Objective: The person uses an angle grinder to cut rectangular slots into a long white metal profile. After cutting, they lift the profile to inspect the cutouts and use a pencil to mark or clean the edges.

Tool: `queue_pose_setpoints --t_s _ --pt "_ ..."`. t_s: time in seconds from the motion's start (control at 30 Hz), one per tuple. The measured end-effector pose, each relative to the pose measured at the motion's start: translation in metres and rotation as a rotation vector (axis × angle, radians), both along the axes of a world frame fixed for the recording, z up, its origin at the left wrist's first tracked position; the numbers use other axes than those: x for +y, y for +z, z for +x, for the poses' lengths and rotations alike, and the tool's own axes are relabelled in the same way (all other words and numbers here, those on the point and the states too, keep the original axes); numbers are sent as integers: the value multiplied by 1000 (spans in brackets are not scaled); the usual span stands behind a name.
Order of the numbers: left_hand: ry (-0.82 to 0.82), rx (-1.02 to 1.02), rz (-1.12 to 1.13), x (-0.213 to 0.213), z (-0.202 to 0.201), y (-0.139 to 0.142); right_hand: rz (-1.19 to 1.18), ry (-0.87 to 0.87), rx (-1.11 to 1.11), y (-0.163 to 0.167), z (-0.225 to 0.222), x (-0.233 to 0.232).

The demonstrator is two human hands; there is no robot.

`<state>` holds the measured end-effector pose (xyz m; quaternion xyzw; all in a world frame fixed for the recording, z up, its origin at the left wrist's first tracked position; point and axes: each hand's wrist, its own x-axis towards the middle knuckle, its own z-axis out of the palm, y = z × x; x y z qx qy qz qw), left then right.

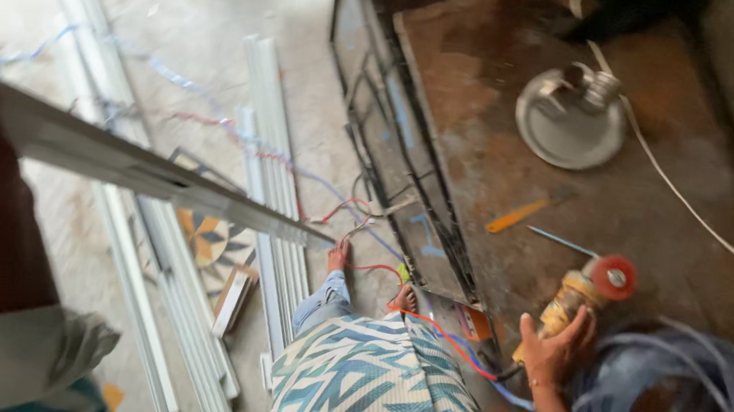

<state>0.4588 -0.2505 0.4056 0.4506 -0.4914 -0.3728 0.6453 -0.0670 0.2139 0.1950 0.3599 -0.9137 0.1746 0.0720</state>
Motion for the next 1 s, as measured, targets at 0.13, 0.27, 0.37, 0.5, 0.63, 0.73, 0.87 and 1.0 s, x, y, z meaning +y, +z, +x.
queue_pose_setpoints --t_s 0.13,0.27,0.37,0.5,0.63,0.73,0.87,1.0 --pt "42 57 -58 29 50 33 -160 415 -557 26 39 -40" --pt "72 77 -113 64 104 66 -52 877 -690 72 99 -115" --pt "103 75 -141 96 141 85 -123 1239 -657 104 156 -164" --pt "181 24 -169 129 187 92 159 1346 -812 121 233 -199" --pt "477 45 -32 132 232 56 395 1308 -879 107 288 -215" --pt "570 157 15 114 276 17 450 1436 -1035 84 328 -225" --pt "411 205 47 100 328 -17 525 1389 -1274 62 369 -240" --pt "17 565 85 94 329 -38 614 1198 -1476 55 393 -250"
